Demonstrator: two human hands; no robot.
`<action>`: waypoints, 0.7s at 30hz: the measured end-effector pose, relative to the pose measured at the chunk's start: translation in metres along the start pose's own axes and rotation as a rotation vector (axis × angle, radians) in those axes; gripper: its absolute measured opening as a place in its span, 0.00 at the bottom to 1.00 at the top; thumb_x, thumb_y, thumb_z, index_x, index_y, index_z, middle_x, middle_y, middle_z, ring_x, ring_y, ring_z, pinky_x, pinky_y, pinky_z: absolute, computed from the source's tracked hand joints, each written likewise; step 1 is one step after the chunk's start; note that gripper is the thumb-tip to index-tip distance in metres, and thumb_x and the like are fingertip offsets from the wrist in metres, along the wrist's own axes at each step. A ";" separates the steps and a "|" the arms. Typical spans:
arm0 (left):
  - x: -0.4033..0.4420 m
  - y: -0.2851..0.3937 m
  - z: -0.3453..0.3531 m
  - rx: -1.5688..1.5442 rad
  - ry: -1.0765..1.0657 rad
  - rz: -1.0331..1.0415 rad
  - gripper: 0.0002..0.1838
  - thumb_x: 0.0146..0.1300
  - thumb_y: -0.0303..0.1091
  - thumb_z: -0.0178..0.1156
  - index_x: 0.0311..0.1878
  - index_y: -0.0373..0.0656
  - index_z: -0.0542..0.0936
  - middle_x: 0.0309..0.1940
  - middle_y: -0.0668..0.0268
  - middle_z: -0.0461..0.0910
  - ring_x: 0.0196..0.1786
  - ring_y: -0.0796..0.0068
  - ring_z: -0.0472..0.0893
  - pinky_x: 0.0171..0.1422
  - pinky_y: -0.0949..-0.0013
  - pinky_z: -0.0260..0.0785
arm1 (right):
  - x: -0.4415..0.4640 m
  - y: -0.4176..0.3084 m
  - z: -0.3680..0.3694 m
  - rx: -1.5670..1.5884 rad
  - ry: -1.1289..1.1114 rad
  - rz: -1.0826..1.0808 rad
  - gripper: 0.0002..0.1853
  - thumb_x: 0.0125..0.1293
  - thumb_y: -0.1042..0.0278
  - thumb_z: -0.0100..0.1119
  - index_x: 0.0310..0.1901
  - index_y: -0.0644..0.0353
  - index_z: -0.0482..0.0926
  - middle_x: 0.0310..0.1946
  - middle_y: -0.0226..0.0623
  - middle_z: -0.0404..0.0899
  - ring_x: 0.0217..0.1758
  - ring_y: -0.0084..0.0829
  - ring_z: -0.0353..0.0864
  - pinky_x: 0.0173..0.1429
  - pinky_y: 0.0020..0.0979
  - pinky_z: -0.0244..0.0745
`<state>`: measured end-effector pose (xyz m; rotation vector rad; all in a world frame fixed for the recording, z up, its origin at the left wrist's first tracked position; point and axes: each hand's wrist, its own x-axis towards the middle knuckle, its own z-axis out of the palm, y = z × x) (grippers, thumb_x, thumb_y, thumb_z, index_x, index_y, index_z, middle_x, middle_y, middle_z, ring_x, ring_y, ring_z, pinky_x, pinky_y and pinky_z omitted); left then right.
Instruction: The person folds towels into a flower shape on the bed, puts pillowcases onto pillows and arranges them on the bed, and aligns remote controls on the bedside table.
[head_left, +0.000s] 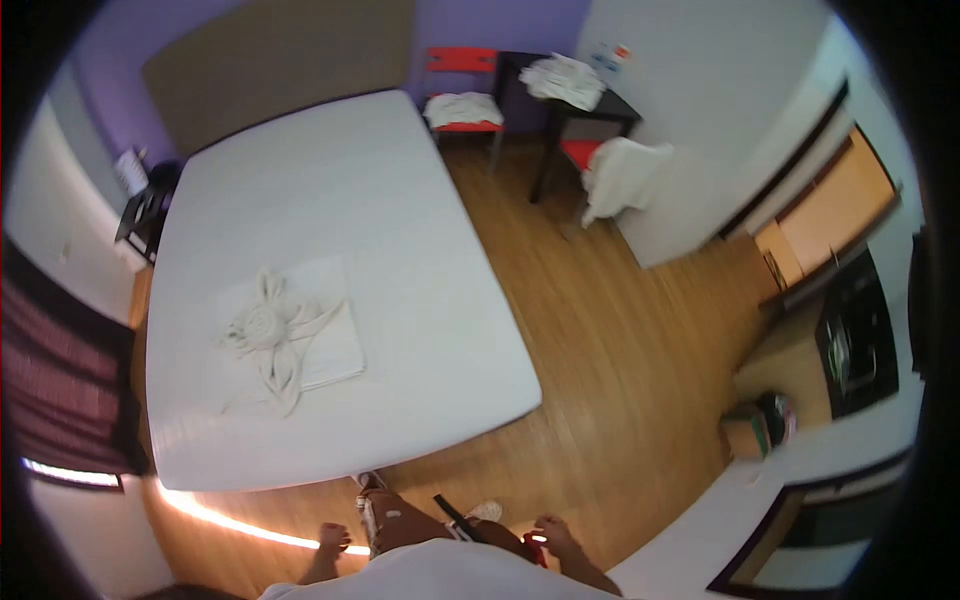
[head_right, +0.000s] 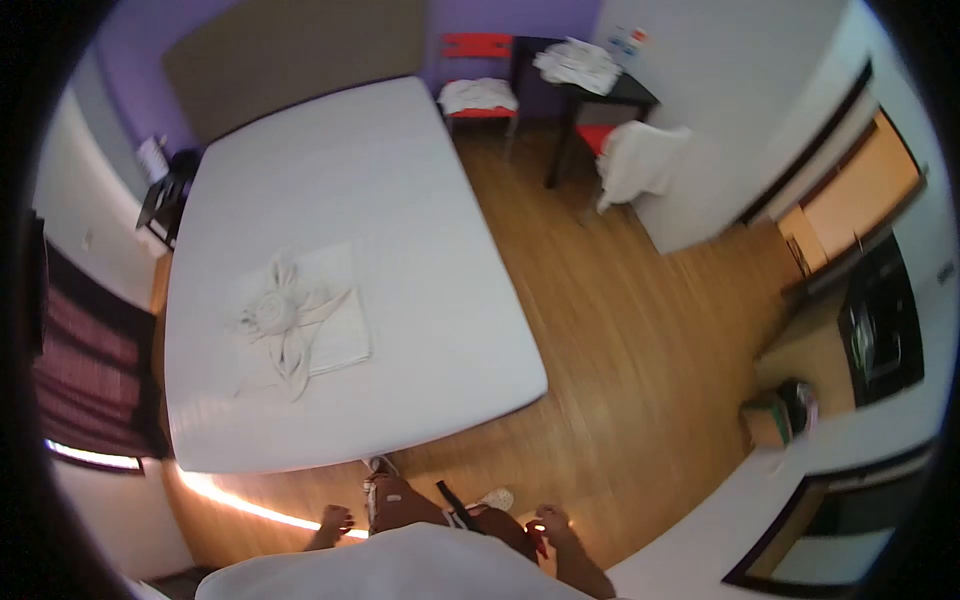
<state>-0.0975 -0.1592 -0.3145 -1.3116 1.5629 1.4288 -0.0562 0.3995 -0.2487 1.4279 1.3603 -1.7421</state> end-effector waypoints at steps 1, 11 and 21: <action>-0.028 0.010 0.033 0.105 -0.112 0.004 0.09 0.64 0.32 0.57 0.45 0.45 0.70 0.31 0.60 0.76 0.27 0.65 0.78 0.29 0.61 0.72 | -0.020 -0.001 -0.027 -0.061 0.075 -0.036 0.13 0.66 0.63 0.55 0.50 0.56 0.71 0.42 0.36 0.74 0.44 0.36 0.79 0.43 0.40 0.76; -0.100 0.226 0.265 0.322 -0.213 0.558 0.08 0.63 0.32 0.58 0.45 0.45 0.73 0.33 0.64 0.79 0.30 0.73 0.79 0.30 0.69 0.73 | -0.029 0.104 -0.277 0.296 0.303 0.292 0.14 0.69 0.60 0.47 0.52 0.56 0.67 0.43 0.39 0.70 0.45 0.43 0.75 0.47 0.48 0.74; -0.133 0.259 0.419 0.277 -0.381 0.733 0.11 0.63 0.34 0.59 0.48 0.48 0.76 0.34 0.65 0.78 0.32 0.77 0.77 0.27 0.71 0.69 | -0.011 -0.012 -0.325 0.373 0.086 0.005 0.12 0.64 0.59 0.52 0.46 0.50 0.68 0.38 0.31 0.68 0.40 0.35 0.70 0.47 0.46 0.68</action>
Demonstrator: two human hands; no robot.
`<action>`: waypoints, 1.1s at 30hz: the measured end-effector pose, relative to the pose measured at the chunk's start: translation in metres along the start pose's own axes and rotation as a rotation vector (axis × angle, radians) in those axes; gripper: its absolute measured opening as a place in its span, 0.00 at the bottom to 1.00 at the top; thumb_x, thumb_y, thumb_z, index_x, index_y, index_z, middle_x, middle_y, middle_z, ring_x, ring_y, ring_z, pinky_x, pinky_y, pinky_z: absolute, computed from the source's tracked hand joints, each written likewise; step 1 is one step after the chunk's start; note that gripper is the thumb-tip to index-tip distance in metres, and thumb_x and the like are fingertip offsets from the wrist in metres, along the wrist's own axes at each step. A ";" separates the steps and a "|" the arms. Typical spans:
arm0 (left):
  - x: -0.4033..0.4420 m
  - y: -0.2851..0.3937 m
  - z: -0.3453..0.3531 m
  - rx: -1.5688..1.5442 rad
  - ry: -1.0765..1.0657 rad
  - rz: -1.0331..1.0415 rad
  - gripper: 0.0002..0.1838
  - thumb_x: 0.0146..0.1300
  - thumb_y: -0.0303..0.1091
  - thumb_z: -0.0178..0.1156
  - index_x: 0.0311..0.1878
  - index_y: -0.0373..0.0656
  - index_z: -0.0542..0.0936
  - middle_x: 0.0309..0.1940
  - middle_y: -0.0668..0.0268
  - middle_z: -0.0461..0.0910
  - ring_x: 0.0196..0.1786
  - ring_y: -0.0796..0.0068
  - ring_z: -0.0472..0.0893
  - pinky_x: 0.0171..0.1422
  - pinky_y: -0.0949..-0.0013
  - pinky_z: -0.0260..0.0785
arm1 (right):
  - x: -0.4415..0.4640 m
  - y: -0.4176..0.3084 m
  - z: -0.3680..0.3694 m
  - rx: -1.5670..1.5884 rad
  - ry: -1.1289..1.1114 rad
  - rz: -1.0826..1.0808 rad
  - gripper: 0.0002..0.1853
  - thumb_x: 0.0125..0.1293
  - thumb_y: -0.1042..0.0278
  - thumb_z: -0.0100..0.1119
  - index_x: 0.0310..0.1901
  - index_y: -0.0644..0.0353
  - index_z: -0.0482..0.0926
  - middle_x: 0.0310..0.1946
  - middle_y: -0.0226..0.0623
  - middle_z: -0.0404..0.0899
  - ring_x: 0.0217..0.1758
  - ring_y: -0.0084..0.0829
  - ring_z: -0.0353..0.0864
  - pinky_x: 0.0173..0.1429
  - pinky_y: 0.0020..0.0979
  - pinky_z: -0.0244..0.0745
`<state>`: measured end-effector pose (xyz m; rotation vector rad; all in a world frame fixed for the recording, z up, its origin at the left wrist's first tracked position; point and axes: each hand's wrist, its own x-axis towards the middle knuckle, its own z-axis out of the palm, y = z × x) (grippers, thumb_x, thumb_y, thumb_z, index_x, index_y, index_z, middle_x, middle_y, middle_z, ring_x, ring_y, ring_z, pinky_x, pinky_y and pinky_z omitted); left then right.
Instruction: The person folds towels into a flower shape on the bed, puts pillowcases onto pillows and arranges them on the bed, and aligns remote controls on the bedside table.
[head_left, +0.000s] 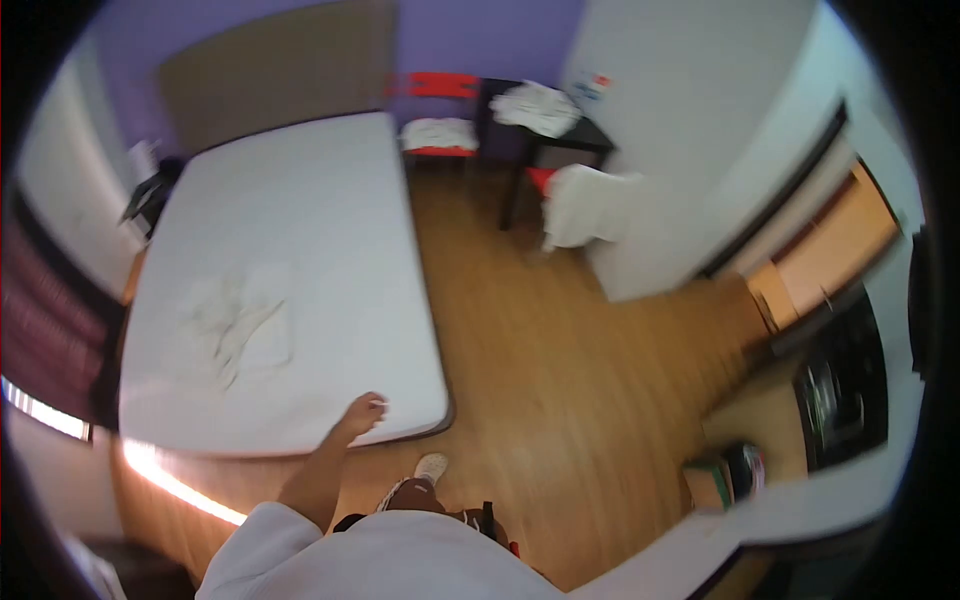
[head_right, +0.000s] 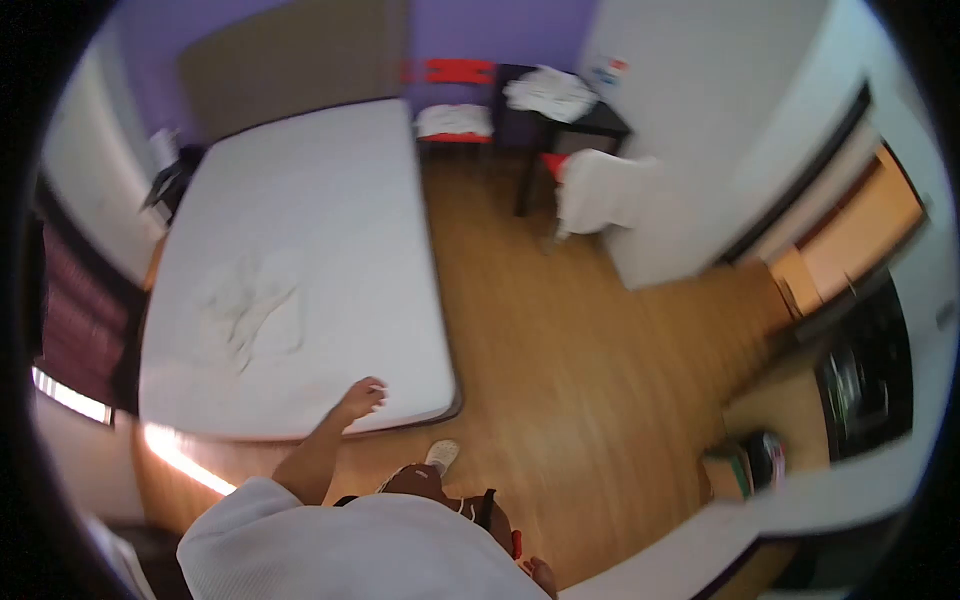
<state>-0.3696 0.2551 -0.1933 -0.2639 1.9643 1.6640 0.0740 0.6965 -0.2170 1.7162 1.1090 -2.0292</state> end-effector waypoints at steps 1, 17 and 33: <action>-0.042 0.028 0.016 0.001 -0.036 0.025 0.11 0.63 0.32 0.59 0.49 0.47 0.76 0.35 0.66 0.78 0.35 0.77 0.77 0.32 0.71 0.70 | 0.008 -0.028 0.000 -0.062 0.016 0.002 0.12 0.64 0.59 0.52 0.46 0.50 0.68 0.38 0.31 0.68 0.40 0.35 0.70 0.47 0.46 0.68; -0.687 -0.361 0.202 -0.739 1.679 -0.628 0.10 0.60 0.37 0.61 0.40 0.41 0.78 0.26 0.66 0.79 0.27 0.77 0.77 0.28 0.71 0.69 | 0.055 -0.223 0.289 -1.082 -0.423 -0.478 0.13 0.65 0.64 0.50 0.51 0.50 0.67 0.41 0.34 0.68 0.41 0.35 0.70 0.44 0.44 0.67; -0.797 -0.502 -0.012 -1.054 1.580 -0.345 0.12 0.63 0.39 0.61 0.44 0.42 0.77 0.28 0.68 0.79 0.25 0.80 0.75 0.25 0.74 0.67 | -0.155 0.333 0.474 -1.814 -0.701 -0.168 0.07 0.68 0.66 0.53 0.46 0.52 0.71 0.32 0.31 0.72 0.30 0.34 0.77 0.35 0.46 0.76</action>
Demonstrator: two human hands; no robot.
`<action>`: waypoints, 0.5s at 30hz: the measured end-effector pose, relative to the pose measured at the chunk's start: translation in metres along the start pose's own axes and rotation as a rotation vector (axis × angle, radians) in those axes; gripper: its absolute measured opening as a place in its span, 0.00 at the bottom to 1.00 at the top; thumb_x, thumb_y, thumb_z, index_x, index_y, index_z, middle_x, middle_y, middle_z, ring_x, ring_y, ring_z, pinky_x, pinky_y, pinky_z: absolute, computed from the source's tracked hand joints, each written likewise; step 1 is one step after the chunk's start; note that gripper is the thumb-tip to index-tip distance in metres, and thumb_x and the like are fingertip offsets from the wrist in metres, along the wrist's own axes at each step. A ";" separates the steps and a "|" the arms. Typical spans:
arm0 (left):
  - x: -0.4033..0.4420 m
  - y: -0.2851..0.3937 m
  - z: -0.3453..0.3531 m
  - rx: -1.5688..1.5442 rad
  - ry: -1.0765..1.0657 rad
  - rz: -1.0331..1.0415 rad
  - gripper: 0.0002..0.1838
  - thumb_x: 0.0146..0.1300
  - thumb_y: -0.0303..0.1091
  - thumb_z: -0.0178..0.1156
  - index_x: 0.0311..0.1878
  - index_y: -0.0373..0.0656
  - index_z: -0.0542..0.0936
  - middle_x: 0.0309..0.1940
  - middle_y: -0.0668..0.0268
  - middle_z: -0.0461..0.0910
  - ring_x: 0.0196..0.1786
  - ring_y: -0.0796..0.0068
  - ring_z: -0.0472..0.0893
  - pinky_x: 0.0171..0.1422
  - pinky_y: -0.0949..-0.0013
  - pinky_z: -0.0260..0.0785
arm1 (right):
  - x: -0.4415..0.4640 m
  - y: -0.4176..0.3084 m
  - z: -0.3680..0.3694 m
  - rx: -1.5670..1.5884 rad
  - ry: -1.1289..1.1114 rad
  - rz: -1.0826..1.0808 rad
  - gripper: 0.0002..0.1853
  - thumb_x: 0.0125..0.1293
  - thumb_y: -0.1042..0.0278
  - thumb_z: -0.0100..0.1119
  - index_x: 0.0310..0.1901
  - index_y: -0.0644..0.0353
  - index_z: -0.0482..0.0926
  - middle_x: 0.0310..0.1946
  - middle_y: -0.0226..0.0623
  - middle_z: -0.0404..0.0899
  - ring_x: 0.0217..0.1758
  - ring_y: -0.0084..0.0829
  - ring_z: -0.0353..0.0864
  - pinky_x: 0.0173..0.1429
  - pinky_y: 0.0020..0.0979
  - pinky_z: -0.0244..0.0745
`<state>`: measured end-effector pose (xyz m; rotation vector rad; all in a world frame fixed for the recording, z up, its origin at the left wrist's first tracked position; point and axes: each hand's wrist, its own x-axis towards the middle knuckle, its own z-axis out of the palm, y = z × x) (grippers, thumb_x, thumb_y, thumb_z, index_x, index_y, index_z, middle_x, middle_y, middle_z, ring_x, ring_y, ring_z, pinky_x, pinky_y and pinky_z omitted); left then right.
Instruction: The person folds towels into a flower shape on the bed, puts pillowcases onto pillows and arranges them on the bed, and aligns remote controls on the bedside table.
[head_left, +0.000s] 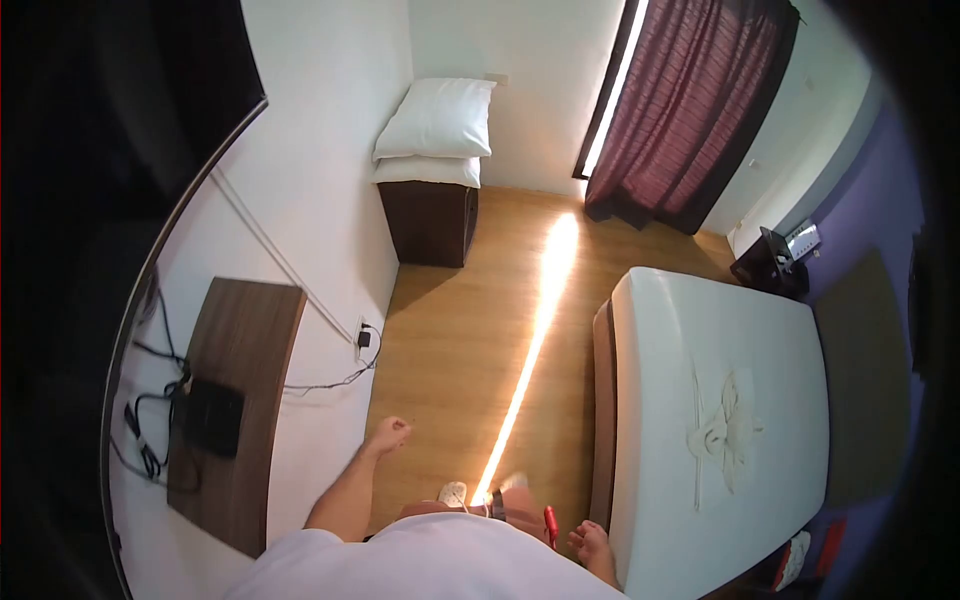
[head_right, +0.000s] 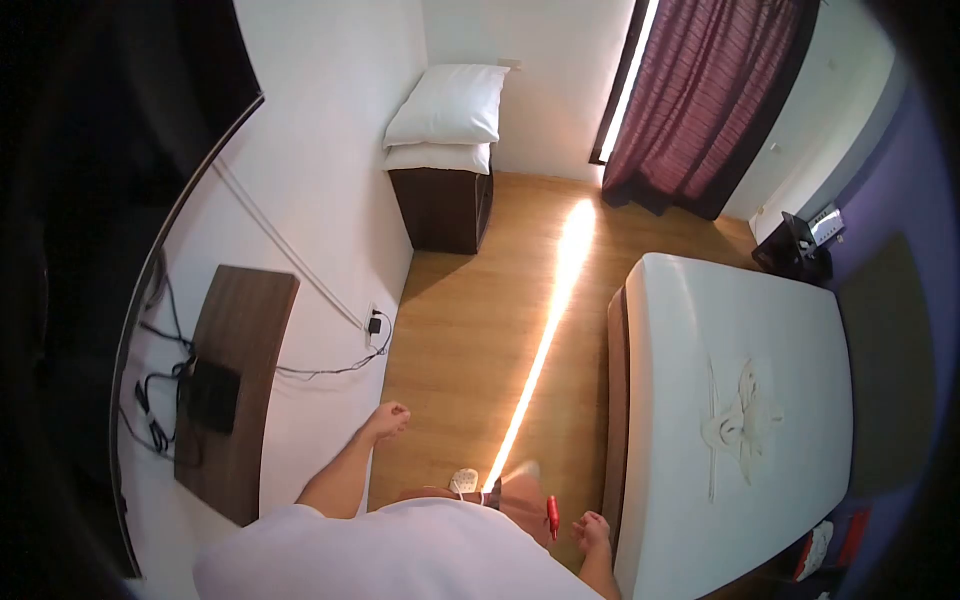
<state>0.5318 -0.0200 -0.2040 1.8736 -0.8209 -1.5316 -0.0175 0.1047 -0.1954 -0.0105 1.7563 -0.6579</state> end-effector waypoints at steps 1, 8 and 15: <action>0.027 0.021 0.000 -0.021 -0.017 0.001 0.13 0.63 0.41 0.61 0.44 0.43 0.76 0.29 0.68 0.79 0.26 0.80 0.75 0.27 0.74 0.67 | 0.010 -0.011 0.010 -0.020 0.010 0.031 0.06 0.68 0.66 0.52 0.45 0.53 0.71 0.32 0.32 0.72 0.30 0.35 0.77 0.35 0.45 0.76; 0.176 0.188 0.002 -0.505 0.061 -0.069 0.19 0.65 0.53 0.57 0.51 0.50 0.72 0.40 0.70 0.76 0.41 0.76 0.73 0.43 0.65 0.67 | 0.193 -0.114 0.023 -0.093 -0.091 0.258 0.07 0.68 0.66 0.50 0.38 0.61 0.73 0.31 0.42 0.75 0.32 0.42 0.78 0.34 0.50 0.74; 0.294 0.337 -0.055 -0.620 0.250 0.017 0.28 0.62 0.59 0.58 0.57 0.51 0.69 0.45 0.68 0.73 0.48 0.70 0.70 0.53 0.53 0.62 | 0.240 -0.420 0.228 -0.297 0.084 -0.043 0.15 0.66 0.52 0.49 0.43 0.54 0.74 0.27 0.36 0.72 0.29 0.35 0.73 0.31 0.43 0.72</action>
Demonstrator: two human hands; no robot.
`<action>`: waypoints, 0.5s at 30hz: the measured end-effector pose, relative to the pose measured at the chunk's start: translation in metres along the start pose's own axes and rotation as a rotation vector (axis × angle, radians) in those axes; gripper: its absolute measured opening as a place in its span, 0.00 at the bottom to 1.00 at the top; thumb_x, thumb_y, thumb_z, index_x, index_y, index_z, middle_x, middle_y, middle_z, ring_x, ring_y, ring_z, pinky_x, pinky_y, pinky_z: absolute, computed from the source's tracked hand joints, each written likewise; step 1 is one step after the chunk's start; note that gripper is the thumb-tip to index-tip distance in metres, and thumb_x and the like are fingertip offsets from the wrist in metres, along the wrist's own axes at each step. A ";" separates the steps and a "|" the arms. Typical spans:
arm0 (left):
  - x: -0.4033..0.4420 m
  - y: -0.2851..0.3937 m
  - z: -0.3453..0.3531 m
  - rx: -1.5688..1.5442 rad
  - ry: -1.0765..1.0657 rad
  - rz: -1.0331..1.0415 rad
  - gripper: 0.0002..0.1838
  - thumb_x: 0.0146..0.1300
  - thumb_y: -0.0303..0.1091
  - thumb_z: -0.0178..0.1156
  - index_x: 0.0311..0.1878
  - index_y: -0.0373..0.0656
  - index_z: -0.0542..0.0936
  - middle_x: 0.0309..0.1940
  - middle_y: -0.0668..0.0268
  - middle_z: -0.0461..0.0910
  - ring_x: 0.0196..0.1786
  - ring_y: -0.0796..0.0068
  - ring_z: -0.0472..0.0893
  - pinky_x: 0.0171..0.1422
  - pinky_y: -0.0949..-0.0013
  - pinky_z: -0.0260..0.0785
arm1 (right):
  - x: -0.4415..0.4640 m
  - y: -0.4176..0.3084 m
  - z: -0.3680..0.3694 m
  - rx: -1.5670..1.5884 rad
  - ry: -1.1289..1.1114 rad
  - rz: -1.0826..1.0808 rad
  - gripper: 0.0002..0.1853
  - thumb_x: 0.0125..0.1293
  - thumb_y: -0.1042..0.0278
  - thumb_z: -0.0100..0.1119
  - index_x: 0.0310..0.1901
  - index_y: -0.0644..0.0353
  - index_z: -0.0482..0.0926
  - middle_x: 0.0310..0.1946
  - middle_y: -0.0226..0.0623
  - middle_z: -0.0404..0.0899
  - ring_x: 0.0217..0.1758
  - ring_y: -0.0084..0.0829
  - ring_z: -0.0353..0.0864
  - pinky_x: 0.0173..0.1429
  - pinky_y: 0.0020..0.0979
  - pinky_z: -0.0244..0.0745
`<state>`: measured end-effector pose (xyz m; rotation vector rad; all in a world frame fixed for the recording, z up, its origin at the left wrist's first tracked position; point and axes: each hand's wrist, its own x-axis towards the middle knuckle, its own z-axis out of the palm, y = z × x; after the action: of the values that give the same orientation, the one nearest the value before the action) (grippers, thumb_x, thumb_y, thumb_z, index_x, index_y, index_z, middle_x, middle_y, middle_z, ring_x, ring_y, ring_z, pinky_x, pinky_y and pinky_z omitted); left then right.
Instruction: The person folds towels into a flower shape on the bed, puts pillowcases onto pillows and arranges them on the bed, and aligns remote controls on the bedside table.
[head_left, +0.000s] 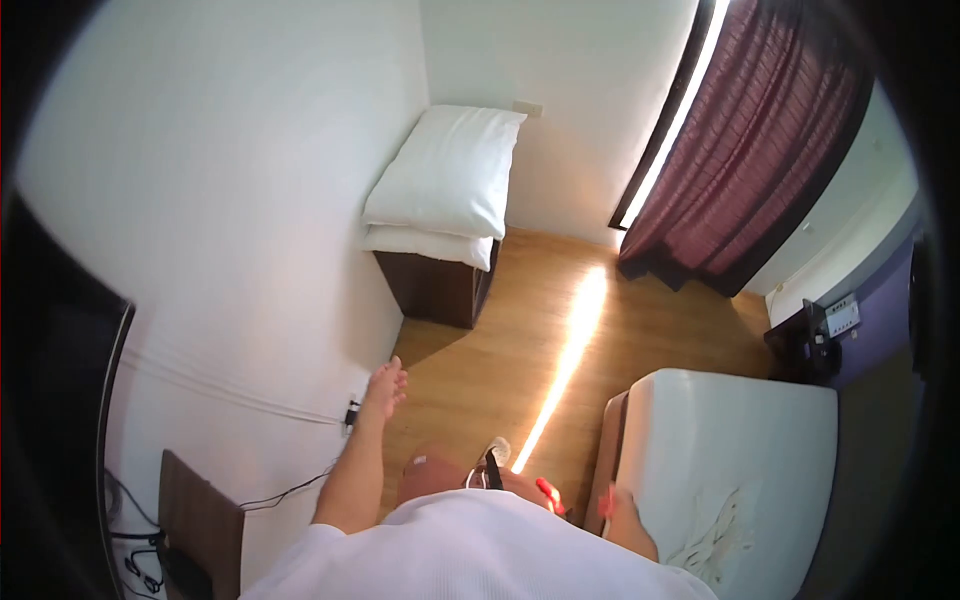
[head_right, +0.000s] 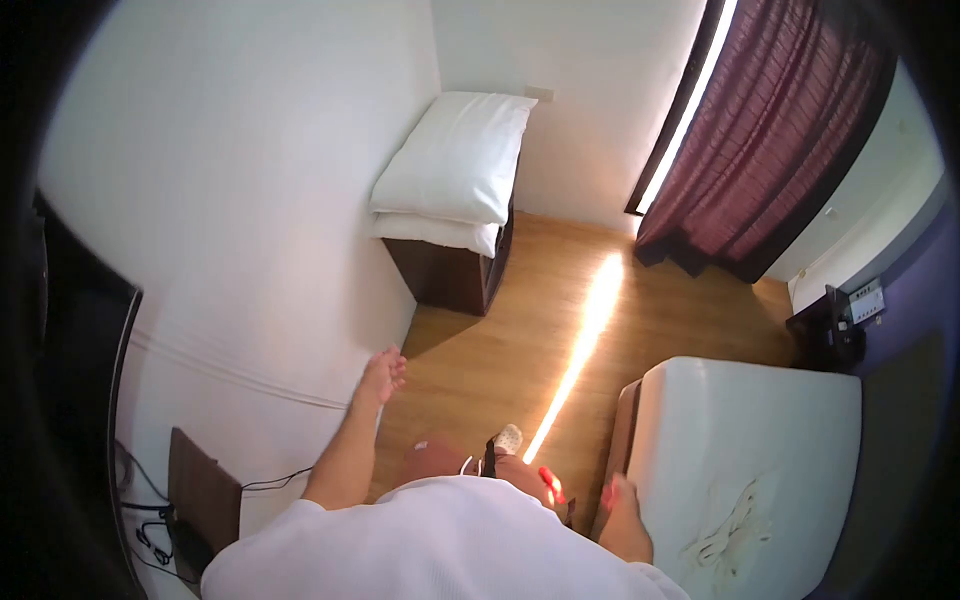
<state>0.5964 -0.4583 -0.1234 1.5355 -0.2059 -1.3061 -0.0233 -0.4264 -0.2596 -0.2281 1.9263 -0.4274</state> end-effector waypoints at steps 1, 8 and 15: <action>0.016 0.022 0.009 -0.013 0.024 -0.003 0.31 0.62 0.60 0.58 0.60 0.50 0.67 0.50 0.65 0.72 0.53 0.67 0.69 0.57 0.49 0.61 | -0.024 -0.075 0.023 0.113 -0.112 -0.092 0.13 0.69 0.50 0.51 0.40 0.51 0.69 0.29 0.35 0.70 0.29 0.36 0.73 0.27 0.40 0.69; 0.174 0.149 0.094 -0.262 0.043 -0.073 0.65 0.45 0.74 0.62 0.76 0.55 0.35 0.76 0.53 0.28 0.76 0.41 0.31 0.70 0.28 0.31 | -0.155 -0.335 0.137 0.281 -0.410 -0.748 0.14 0.69 0.65 0.55 0.54 0.53 0.71 0.40 0.28 0.75 0.37 0.26 0.77 0.38 0.25 0.71; 0.401 0.215 0.115 -0.354 -0.106 0.052 0.63 0.43 0.81 0.53 0.76 0.53 0.44 0.77 0.59 0.38 0.76 0.44 0.36 0.69 0.25 0.26 | -0.047 -0.194 0.156 0.340 0.183 -0.076 0.06 0.66 0.65 0.55 0.42 0.50 0.72 0.24 0.27 0.69 0.18 0.23 0.69 0.17 0.30 0.61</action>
<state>0.7604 -0.8934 -0.1839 1.1570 -0.0752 -1.3052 0.1307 -0.6173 -0.1947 -0.0398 1.9898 -0.8411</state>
